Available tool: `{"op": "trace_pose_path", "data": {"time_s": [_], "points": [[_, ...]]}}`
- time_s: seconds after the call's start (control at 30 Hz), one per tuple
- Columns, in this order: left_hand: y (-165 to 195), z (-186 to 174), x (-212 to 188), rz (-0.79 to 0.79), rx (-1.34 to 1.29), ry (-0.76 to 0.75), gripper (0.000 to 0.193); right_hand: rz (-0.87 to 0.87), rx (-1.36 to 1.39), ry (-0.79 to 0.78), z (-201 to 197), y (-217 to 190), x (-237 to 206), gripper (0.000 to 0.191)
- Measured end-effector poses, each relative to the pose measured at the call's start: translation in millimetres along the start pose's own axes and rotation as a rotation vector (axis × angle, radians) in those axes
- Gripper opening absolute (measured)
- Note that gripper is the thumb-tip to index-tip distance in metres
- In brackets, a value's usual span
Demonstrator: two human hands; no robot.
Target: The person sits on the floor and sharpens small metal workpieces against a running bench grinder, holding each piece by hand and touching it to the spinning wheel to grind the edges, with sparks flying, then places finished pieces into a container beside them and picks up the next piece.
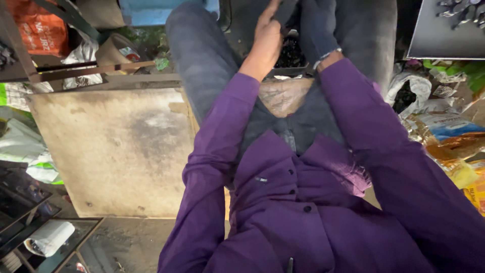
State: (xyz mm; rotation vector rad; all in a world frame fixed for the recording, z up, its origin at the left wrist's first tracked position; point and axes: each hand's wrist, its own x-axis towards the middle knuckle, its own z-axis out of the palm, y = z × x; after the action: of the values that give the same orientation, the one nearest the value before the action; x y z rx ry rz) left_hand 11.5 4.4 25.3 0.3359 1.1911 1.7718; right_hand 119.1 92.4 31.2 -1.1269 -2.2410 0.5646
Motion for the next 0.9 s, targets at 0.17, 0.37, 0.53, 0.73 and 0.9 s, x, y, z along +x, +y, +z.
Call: {"op": "trace_pose_path", "data": {"time_s": [0.17, 0.37, 0.53, 0.73, 0.9], "points": [[9.4, -11.3, -3.3, 0.132, -0.016, 0.043, 0.047, 0.590, 1.090, -0.420, -34.9, -44.0, -3.6, 0.023], [8.8, -21.0, 0.3, -0.160, -0.170, 0.204, 0.041, -0.105, 0.421, -0.168, -44.9, -55.8, -4.8, 0.018], [5.7, -10.2, 4.0, -0.118, -0.479, -0.100, 0.033, -0.055, 0.120, -0.375, -7.6, -6.1, 20.5, 0.010], [13.3, 4.5, -10.7, -0.215, -0.479, -0.039, 0.037, 0.086, 0.127, -0.239, -12.2, 4.1, 14.6, 0.009], [29.9, -1.8, -16.3, -0.116, -0.065, -0.031, 0.061, -0.106, 0.590, -0.302, -48.4, -30.9, 0.2, 0.012]]}}
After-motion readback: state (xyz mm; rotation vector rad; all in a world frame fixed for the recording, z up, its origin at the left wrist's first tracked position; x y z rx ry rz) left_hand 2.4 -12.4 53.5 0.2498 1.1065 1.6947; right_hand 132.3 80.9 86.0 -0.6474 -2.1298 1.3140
